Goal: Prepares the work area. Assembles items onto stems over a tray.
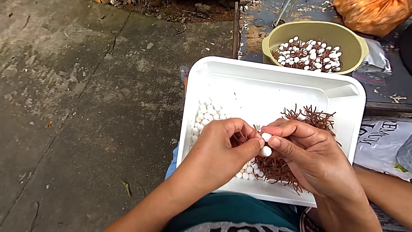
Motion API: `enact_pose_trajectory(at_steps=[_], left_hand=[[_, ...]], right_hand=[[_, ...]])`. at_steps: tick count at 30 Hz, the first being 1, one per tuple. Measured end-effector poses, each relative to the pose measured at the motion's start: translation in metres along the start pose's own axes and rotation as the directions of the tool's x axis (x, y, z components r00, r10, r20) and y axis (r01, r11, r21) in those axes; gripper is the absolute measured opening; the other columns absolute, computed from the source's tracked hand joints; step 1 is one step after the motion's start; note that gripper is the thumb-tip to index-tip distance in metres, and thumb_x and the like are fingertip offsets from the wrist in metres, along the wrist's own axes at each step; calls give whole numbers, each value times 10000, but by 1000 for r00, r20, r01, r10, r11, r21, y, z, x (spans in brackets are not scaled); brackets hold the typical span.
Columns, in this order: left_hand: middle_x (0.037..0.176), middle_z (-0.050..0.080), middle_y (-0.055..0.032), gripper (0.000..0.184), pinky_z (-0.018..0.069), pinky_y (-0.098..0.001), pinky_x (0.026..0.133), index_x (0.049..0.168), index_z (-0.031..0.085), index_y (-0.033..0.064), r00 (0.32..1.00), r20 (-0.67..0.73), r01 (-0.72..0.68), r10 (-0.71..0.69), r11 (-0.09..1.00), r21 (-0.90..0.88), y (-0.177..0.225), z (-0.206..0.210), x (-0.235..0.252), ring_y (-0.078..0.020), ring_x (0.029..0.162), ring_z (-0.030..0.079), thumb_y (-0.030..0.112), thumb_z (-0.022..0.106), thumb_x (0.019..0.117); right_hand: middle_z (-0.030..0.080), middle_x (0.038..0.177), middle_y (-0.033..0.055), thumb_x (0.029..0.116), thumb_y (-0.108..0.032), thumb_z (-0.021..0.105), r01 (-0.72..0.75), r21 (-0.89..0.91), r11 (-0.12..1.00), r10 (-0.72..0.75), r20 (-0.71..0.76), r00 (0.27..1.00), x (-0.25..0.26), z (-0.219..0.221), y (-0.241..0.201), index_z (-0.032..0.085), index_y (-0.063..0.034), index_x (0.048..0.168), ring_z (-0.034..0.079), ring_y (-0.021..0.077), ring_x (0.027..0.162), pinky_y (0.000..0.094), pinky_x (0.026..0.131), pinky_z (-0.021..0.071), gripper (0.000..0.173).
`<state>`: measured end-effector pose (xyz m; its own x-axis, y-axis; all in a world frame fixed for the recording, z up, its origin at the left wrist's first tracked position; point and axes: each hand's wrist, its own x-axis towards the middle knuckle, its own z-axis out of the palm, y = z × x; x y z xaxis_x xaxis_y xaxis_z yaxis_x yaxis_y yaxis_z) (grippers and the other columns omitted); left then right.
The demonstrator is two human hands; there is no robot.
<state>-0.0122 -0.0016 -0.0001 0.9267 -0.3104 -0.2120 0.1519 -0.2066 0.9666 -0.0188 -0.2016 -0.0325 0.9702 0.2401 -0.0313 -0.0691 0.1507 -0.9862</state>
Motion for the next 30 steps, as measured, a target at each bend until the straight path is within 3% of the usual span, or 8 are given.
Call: enact_pose_trajectory(at_steps=[6, 12, 17, 30], left_hand=[[794, 662, 17, 77, 544, -160, 586, 985, 714, 91, 997, 69, 21, -18, 999, -31, 3, -10, 2, -47, 669, 639, 145, 727, 931], [731, 652, 26, 73, 513, -149, 562, 900, 708, 93, 999, 39, 32, -30, 999, -42, 1, -8, 0, -34, 635, 620, 99, 656, 951], [725, 652, 22, 67, 514, -147, 566, 890, 705, 88, 1000, -6, 13, -14, 999, -50, 0, -5, 0, -30, 630, 618, 99, 676, 949], [698, 639, 13, 66, 512, -152, 548, 860, 695, 82, 998, -35, 57, -60, 995, -87, 3, 1, 0, -39, 607, 613, 63, 686, 922]], right_hand=[[729, 1014, -7, 933, -124, 732, 49, 19, 999, -48, -58, 997, 2, 1, 1, 778, -135, 1030, 699, 50, 836, 192, 733, 609, 109], [730, 1040, -9, 935, -164, 739, 75, -22, 997, -75, -31, 997, 2, 1, 2, 781, -149, 993, 695, 57, 935, 185, 777, 596, 73], [728, 1031, -12, 924, -151, 749, 30, 47, 998, -30, -15, 999, 2, 0, 1, 785, -153, 1003, 702, 49, 858, 201, 737, 614, 86], [710, 972, -7, 906, -132, 754, 14, 44, 999, -15, 19, 1000, 1, -2, -2, 785, -154, 951, 691, 51, 813, 198, 697, 612, 59]])
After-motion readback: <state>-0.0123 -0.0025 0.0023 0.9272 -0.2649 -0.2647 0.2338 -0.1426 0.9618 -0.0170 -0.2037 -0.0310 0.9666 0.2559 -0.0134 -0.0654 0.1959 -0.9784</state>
